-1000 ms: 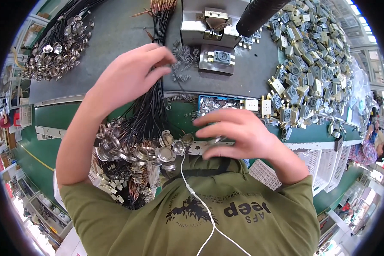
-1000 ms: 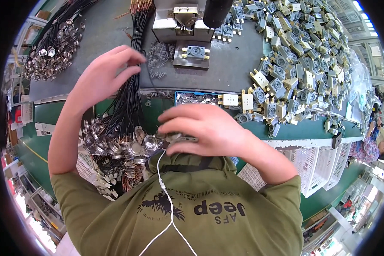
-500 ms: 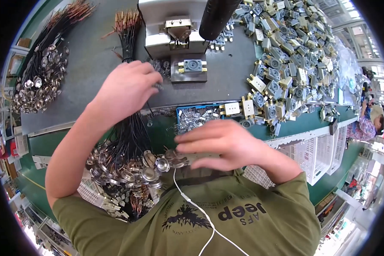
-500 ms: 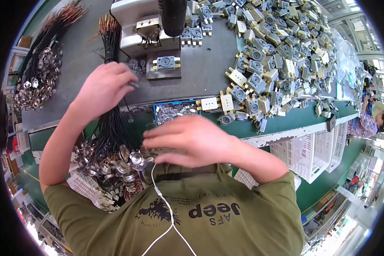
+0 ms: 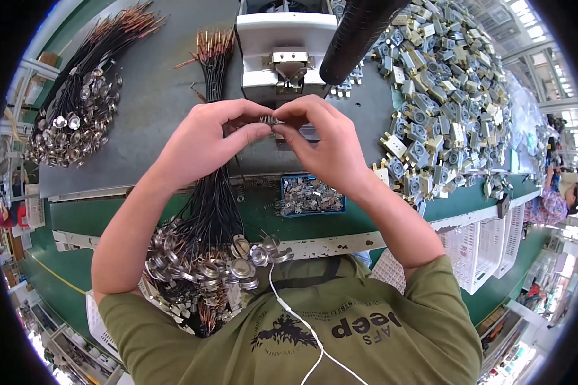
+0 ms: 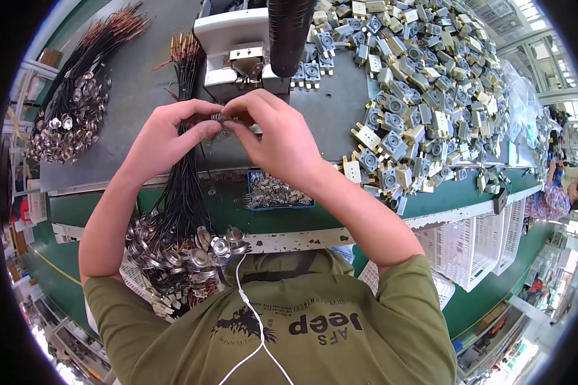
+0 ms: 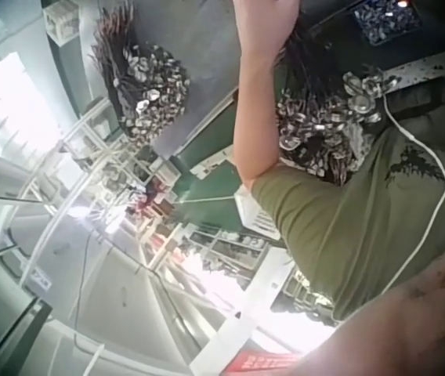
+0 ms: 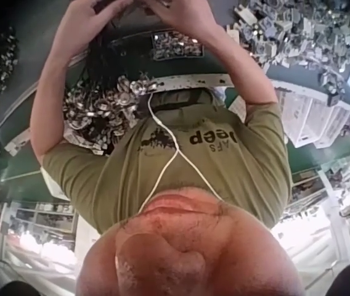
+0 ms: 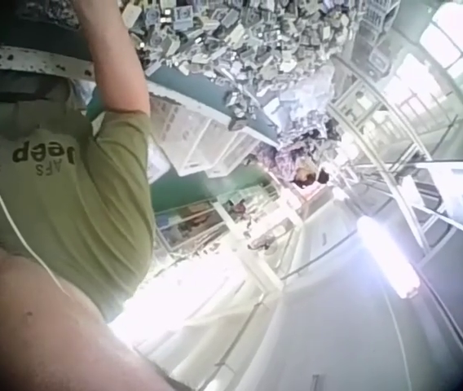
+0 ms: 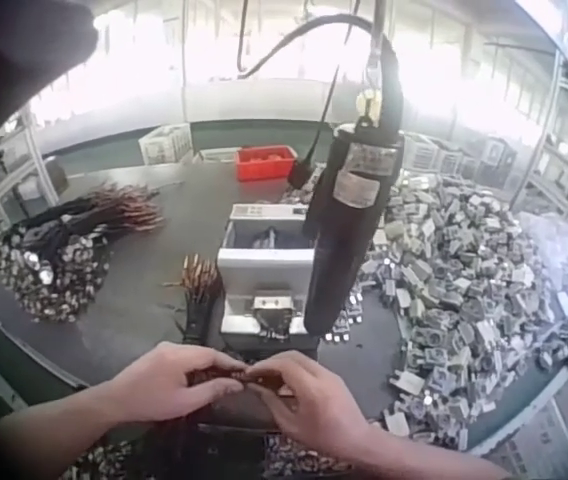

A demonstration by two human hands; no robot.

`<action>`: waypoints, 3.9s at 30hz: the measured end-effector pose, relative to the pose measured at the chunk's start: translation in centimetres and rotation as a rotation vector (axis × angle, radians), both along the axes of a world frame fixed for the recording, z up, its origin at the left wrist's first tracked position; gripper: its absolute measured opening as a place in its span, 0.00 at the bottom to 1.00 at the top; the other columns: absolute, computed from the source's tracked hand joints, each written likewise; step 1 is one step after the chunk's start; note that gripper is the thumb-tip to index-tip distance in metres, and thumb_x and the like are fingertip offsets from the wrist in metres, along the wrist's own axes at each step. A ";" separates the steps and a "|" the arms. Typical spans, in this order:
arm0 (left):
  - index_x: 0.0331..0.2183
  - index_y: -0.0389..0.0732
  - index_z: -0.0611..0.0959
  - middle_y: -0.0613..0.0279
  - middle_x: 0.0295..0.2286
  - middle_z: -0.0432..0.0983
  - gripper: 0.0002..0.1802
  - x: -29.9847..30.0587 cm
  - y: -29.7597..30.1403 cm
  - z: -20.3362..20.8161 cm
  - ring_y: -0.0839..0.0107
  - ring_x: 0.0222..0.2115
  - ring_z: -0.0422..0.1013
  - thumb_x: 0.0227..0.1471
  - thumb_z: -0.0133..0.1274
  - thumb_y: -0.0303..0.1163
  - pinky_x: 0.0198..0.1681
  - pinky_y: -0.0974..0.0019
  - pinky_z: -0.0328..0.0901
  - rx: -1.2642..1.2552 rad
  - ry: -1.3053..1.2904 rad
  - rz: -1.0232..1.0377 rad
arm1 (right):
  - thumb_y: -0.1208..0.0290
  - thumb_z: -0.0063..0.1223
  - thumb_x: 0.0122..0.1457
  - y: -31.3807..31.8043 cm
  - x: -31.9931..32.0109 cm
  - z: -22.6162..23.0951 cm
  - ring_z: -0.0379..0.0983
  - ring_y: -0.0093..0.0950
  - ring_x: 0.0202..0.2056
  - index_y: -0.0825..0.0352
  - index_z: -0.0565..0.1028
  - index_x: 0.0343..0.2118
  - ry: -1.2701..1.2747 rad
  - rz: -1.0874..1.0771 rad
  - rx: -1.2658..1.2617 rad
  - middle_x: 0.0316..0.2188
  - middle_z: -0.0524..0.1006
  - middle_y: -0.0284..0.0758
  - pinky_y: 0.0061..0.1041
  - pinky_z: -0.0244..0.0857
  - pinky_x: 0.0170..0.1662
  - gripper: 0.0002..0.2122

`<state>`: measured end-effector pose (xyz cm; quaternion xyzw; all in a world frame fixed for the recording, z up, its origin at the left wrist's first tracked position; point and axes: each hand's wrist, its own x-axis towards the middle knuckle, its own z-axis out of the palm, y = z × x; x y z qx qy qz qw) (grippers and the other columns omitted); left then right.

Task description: Assembling small electronic components using an electric screwdriver and connecting wire harnesses.

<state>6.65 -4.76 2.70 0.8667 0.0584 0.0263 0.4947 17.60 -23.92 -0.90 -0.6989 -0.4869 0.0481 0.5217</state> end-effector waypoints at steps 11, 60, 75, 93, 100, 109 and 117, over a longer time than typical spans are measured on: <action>0.39 0.38 0.85 0.59 0.35 0.81 0.10 -0.7 -0.3 -0.5 0.59 0.33 0.78 0.53 0.62 0.27 0.37 0.60 0.73 0.333 -0.199 -0.037 | 0.70 0.52 0.70 0.3 -0.8 -0.2 0.78 0.23 0.38 0.71 0.70 0.44 0.575 0.036 -0.156 0.36 0.81 0.36 0.24 0.73 0.42 0.09; 0.39 0.42 0.85 0.61 0.33 0.78 0.09 -0.9 0.3 -1.9 0.60 0.34 0.76 0.52 0.62 0.26 0.38 0.60 0.71 0.441 -0.413 0.000 | 0.60 0.49 0.72 0.6 -0.8 -0.2 0.75 0.19 0.28 0.66 0.72 0.38 1.089 0.148 -0.174 0.32 0.78 0.33 0.19 0.68 0.28 0.13; 0.37 0.43 0.84 0.62 0.34 0.78 0.11 -1.0 0.0 -1.8 0.59 0.36 0.77 0.49 0.63 0.27 0.40 0.59 0.71 0.505 -0.422 -0.007 | 0.64 0.52 0.71 1.0 -1.7 -0.9 0.77 0.23 0.38 0.66 0.71 0.51 1.110 0.181 0.090 0.40 0.78 0.36 0.22 0.72 0.35 0.13; 0.39 0.40 0.85 0.59 0.33 0.79 0.09 -1.0 0.0 -2.0 0.59 0.34 0.77 0.53 0.63 0.27 0.37 0.61 0.71 0.307 -0.344 0.038 | 0.70 0.53 0.70 1.2 -1.6 -1.5 0.76 0.18 0.34 0.69 0.73 0.45 0.782 0.022 0.017 0.37 0.79 0.32 0.20 0.71 0.34 0.08; 0.40 0.45 0.85 0.62 0.36 0.77 0.17 -1.0 0.5 -2.5 0.63 0.36 0.76 0.47 0.65 0.18 0.39 0.63 0.71 0.458 -0.496 -0.082 | 0.53 0.45 0.72 1.1 -0.7 -1.3 0.77 0.23 0.25 0.64 0.72 0.34 1.340 0.155 -0.148 0.30 0.81 0.39 0.21 0.69 0.25 0.17; 0.39 0.46 0.85 0.63 0.36 0.77 0.16 -1.1 0.2 -2.1 0.62 0.36 0.75 0.46 0.65 0.21 0.39 0.61 0.70 0.520 -0.543 -0.088 | 0.52 0.47 0.72 1.5 -0.9 -1.9 0.78 0.25 0.22 0.65 0.73 0.33 1.354 0.161 -0.196 0.29 0.81 0.38 0.21 0.68 0.22 0.19; 0.40 0.43 0.84 0.61 0.33 0.77 0.12 -1.0 0.0 -2.3 0.59 0.35 0.76 0.50 0.63 0.26 0.39 0.59 0.70 0.432 -0.444 0.027 | 0.62 0.48 0.73 1.4 -2.6 -1.3 0.78 0.23 0.37 0.69 0.71 0.48 1.302 0.152 0.157 0.39 0.79 0.37 0.21 0.73 0.35 0.13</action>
